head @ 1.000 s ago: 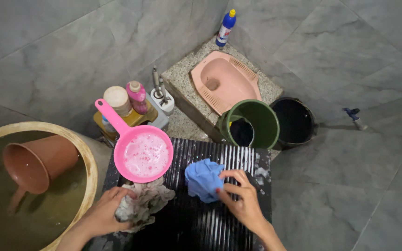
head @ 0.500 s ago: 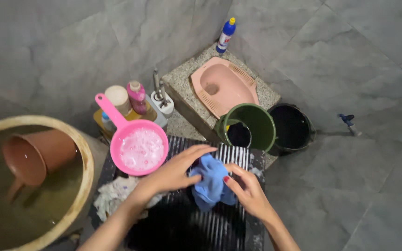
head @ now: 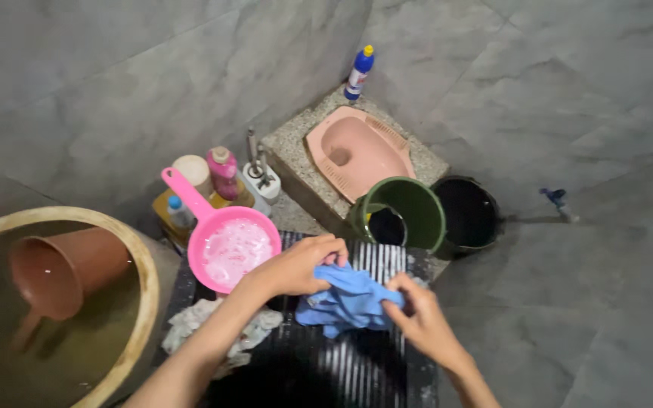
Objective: The person washes several items of clothing by hand, including a pair of tan shorts and a blue t-shirt, using a brush and soap in a pink basin while working over a ribbed drainage board.
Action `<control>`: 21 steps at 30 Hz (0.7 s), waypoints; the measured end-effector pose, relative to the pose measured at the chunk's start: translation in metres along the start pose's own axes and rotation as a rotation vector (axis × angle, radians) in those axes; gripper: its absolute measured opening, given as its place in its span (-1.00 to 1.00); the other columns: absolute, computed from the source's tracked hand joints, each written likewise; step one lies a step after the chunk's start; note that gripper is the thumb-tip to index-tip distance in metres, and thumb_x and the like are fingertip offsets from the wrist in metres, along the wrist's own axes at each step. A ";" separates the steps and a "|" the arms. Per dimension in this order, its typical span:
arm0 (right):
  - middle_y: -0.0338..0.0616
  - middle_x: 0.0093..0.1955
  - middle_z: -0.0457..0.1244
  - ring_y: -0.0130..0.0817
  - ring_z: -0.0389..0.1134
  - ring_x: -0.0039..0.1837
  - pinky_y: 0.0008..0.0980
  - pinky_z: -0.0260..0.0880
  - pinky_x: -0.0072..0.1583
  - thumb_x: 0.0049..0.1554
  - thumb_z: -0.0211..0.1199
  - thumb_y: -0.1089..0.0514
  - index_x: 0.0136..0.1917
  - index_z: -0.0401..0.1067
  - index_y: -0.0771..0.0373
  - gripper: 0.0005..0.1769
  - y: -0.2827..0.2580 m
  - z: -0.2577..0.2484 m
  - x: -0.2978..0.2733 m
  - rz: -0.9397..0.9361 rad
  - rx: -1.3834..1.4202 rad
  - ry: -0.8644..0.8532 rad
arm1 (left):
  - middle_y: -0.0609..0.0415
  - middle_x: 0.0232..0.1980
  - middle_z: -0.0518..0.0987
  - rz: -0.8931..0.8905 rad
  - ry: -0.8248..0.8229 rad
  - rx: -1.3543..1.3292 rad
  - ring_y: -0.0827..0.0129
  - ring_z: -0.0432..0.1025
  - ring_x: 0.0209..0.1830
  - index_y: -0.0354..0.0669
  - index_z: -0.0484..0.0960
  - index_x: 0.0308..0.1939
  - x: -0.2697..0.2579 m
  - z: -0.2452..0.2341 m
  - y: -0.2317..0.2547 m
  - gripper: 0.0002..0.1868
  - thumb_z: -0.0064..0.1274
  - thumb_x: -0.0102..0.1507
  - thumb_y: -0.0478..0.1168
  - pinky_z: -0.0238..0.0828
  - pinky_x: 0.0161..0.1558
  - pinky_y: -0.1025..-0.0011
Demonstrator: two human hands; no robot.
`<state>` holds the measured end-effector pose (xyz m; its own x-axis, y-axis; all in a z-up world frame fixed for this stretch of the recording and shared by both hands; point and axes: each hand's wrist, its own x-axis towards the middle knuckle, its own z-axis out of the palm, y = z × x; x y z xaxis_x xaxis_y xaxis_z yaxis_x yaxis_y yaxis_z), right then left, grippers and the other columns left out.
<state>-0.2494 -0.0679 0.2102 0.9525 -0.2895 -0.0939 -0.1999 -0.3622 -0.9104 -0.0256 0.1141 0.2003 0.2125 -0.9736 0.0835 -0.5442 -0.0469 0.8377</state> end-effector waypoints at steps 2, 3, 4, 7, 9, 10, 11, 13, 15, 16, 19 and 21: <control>-0.30 -0.29 0.15 -0.65 0.13 -0.23 -0.56 0.15 -0.23 0.10 0.28 0.33 -0.19 0.31 0.31 -0.85 0.010 0.000 0.002 0.055 -0.021 0.093 | -0.09 -0.22 0.46 0.022 0.012 -0.046 0.02 0.44 -0.09 -0.19 0.50 -0.16 -0.007 -0.009 -0.001 -0.61 0.16 -0.07 -0.33 0.39 -0.06 0.19; -0.29 -0.32 0.14 -0.62 0.13 -0.25 -0.54 0.13 -0.23 0.11 0.29 0.32 -0.25 0.31 0.31 -0.82 0.014 -0.002 0.002 0.067 0.007 0.128 | -0.09 -0.20 0.49 0.066 0.002 0.009 0.02 0.44 -0.06 -0.19 0.56 -0.18 -0.009 -0.013 -0.002 -0.66 0.14 -0.05 -0.38 0.39 -0.02 0.19; -0.27 -0.34 0.12 -0.59 0.13 -0.28 -0.53 0.12 -0.23 0.12 0.31 0.31 -0.31 0.30 0.32 -0.77 0.017 -0.005 -0.001 0.083 0.032 0.165 | -0.09 -0.18 0.51 0.112 -0.009 0.060 0.01 0.43 -0.03 -0.19 0.61 -0.19 -0.010 -0.014 -0.003 -0.69 0.12 -0.03 -0.43 0.39 0.02 0.19; -0.29 -0.29 0.10 -0.57 0.11 -0.23 -0.51 0.09 -0.18 0.15 0.30 0.30 -0.36 0.30 0.32 -0.71 0.021 -0.014 -0.007 -0.049 0.009 0.138 | -0.14 -0.20 0.56 0.173 0.096 0.213 -0.09 0.44 -0.05 -0.20 0.59 -0.20 -0.015 -0.022 0.003 -0.73 0.11 0.00 -0.39 0.41 0.01 0.09; -0.29 -0.26 0.10 -0.56 0.11 -0.19 -0.51 0.10 -0.13 0.16 0.28 0.29 -0.31 0.34 0.34 -0.77 0.025 -0.015 -0.009 -0.101 -0.014 0.163 | -0.18 -0.22 0.59 0.010 0.067 0.278 -0.12 0.47 -0.07 -0.19 0.58 -0.16 -0.015 -0.027 0.013 -0.81 0.08 0.14 -0.30 0.41 -0.02 0.03; -0.29 -0.22 0.10 -0.55 0.10 -0.14 -0.50 0.11 -0.09 0.17 0.26 0.28 -0.26 0.39 0.36 -0.82 0.028 -0.017 -0.012 -0.155 -0.041 0.184 | -0.21 -0.25 0.61 -0.152 0.044 0.344 -0.15 0.49 -0.09 -0.19 0.57 -0.13 -0.016 -0.027 0.020 -0.85 0.05 0.28 -0.21 0.41 -0.04 -0.03; -0.29 -0.22 0.10 -0.55 0.10 -0.14 -0.50 0.11 -0.09 0.17 0.26 0.28 -0.26 0.39 0.36 -0.82 0.031 -0.016 -0.017 -0.147 -0.042 0.191 | -0.21 -0.25 0.61 -0.146 0.035 0.339 -0.15 0.49 -0.09 -0.19 0.57 -0.13 -0.020 -0.027 0.026 -0.85 0.05 0.28 -0.21 0.41 -0.04 -0.03; -0.30 -0.26 0.11 -0.54 0.10 -0.18 -0.48 0.12 -0.13 0.25 0.20 0.22 -0.24 0.37 0.38 -0.76 0.035 -0.025 -0.018 0.035 0.016 0.193 | -0.24 -0.24 0.63 -0.213 0.090 0.264 -0.20 0.50 -0.15 -0.11 0.60 -0.06 -0.016 -0.034 0.038 -0.79 -0.04 0.28 -0.18 0.38 -0.12 -0.09; -0.32 -0.12 0.23 -0.58 0.18 -0.06 -0.52 0.17 -0.02 0.24 0.16 0.21 -0.06 0.39 0.40 -0.84 0.039 -0.026 -0.016 -0.064 0.034 0.227 | -0.24 -0.20 0.64 -0.101 0.164 0.133 -0.18 0.52 -0.11 -0.14 0.59 -0.06 -0.008 -0.036 0.048 -0.80 -0.07 0.28 -0.24 0.40 -0.08 -0.04; -0.33 0.03 0.35 -0.61 0.26 0.05 -0.57 0.23 0.08 0.22 0.12 0.21 0.11 0.41 0.43 -0.74 0.042 -0.022 -0.022 -0.132 0.064 0.237 | -0.23 -0.15 0.66 -0.021 0.218 -0.019 -0.17 0.54 -0.07 -0.16 0.58 -0.07 -0.008 -0.036 0.052 -0.80 -0.11 0.28 -0.30 0.43 -0.04 0.01; -0.26 -0.31 0.21 -0.54 0.16 -0.20 -0.48 0.20 -0.16 0.26 0.22 0.15 -0.09 0.55 0.38 -0.77 0.058 -0.024 -0.025 0.232 -0.020 0.174 | -0.20 -0.11 0.67 -0.034 0.161 -0.151 -0.11 0.57 -0.01 -0.12 0.54 0.03 -0.001 -0.031 0.051 -0.71 -0.12 0.24 -0.33 0.46 0.04 0.12; -0.30 -0.28 0.28 -0.57 0.23 -0.20 -0.50 0.30 -0.16 0.23 0.22 0.14 -0.08 0.56 0.37 -0.77 0.064 -0.021 -0.027 0.200 0.012 0.130 | -0.18 -0.07 0.66 -0.015 0.137 -0.184 -0.09 0.56 0.02 -0.12 0.50 0.09 0.002 -0.025 0.047 -0.64 -0.11 0.21 -0.35 0.45 0.07 0.15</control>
<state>-0.2933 -0.1020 0.1628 0.8566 -0.4665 -0.2206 -0.3780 -0.2762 -0.8836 -0.0299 0.1154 0.2533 0.3350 -0.9329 0.1322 -0.3853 -0.0076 0.9227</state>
